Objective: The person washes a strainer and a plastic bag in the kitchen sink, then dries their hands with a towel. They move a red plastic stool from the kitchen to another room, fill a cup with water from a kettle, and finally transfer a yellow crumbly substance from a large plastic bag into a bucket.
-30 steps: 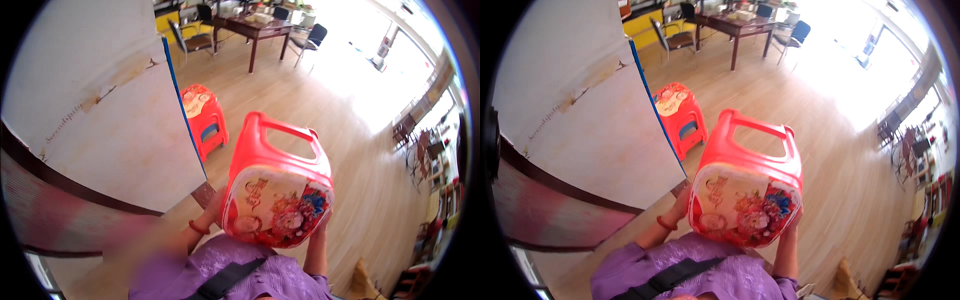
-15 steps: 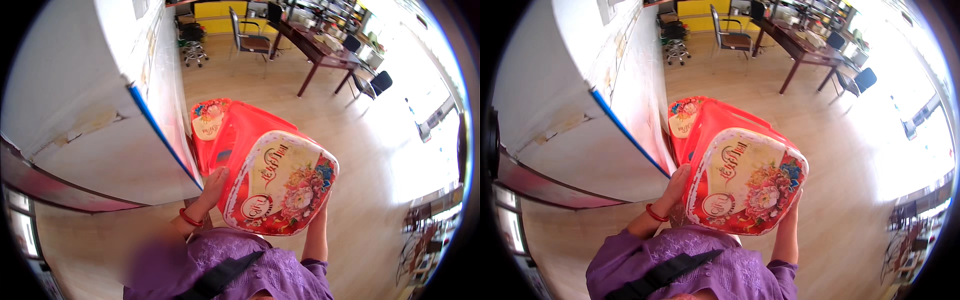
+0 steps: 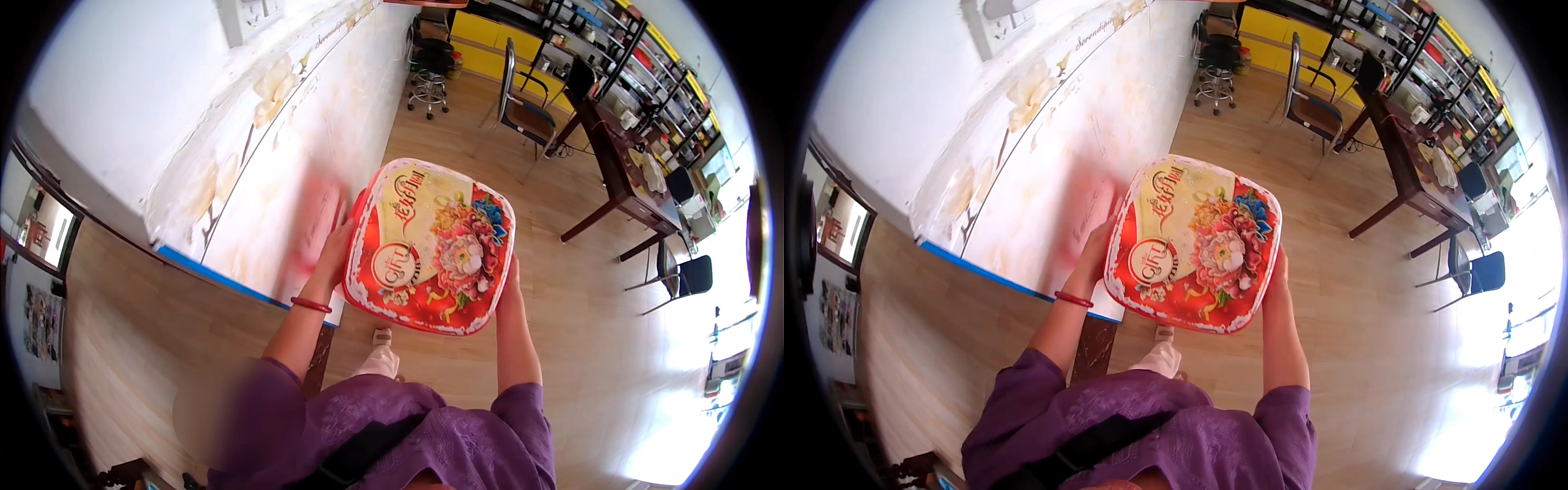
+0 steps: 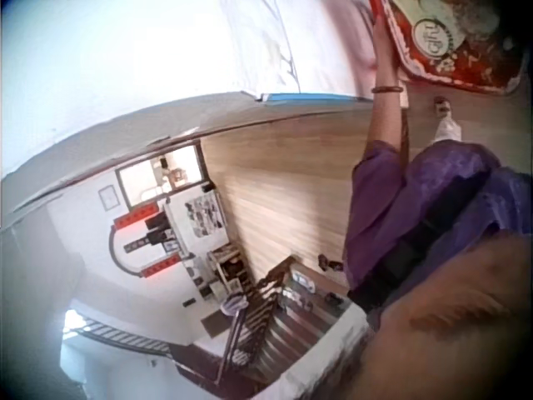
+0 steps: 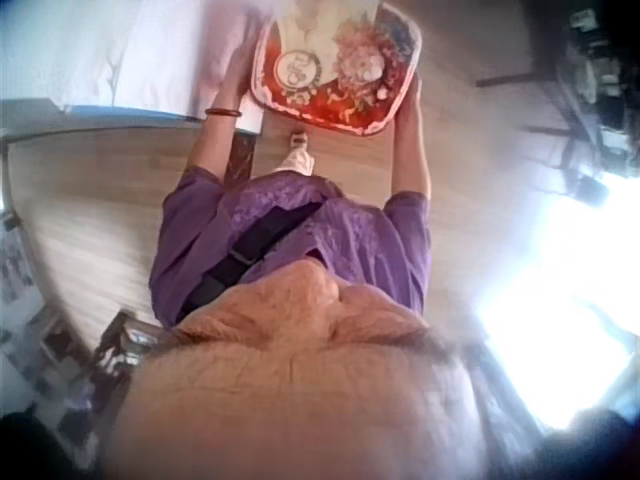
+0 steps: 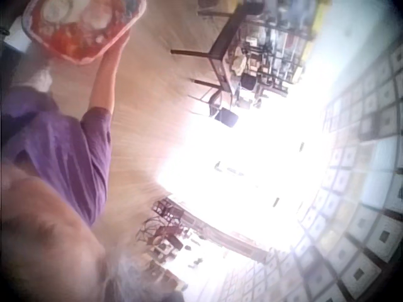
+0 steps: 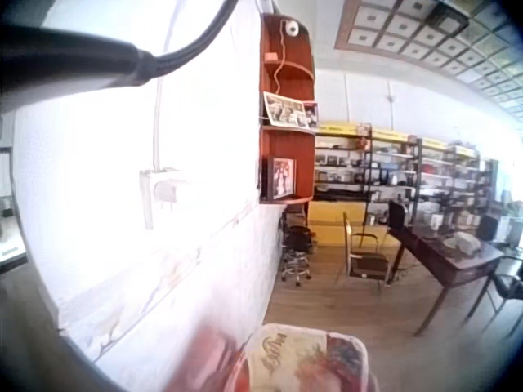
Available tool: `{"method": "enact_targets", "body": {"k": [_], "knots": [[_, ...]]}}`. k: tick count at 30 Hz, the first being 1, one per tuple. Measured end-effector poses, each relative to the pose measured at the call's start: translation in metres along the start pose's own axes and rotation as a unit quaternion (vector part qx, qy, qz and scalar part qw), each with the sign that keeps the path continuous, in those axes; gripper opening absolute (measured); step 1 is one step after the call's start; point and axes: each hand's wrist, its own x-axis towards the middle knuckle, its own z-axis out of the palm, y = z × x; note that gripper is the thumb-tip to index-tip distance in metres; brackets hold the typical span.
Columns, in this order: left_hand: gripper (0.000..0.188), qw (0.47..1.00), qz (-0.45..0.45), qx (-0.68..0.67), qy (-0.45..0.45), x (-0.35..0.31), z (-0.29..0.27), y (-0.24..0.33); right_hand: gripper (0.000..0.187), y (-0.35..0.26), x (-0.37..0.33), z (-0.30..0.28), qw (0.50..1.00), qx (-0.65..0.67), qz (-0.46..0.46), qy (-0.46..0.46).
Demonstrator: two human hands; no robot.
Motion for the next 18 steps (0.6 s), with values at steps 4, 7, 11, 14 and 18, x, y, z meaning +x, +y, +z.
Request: {"method": "enact_targets", "body": {"k": [4,7,11,14,18], "knots": [[0.041,0.997,0.003,-0.061,0.052,-0.019,-0.013,-0.019,0.041,0.002,-0.006,0.018,0.996,-0.011,0.030,-0.085],[0.040,0.992,-0.059,-0.080,0.083,-0.021,-0.003,-0.023,0.042,-0.014,0.002,0.006,0.971,0.065,0.135,-0.185],[0.037,0.989,-0.010,-0.087,0.123,-0.046,0.019,-0.015,0.042,-0.015,0.015,-0.008,0.993,0.023,0.119,-0.001],[0.039,0.981,0.014,-0.056,0.186,-0.093,0.014,-0.026,0.041,-0.005,0.027,-0.012,0.978,-0.097,0.122,0.140],[0.039,0.951,-0.063,0.010,0.302,-0.212,0.031,-0.049,0.032,-0.036,0.001,-0.016,0.845,-0.477,0.176,0.163]]}}
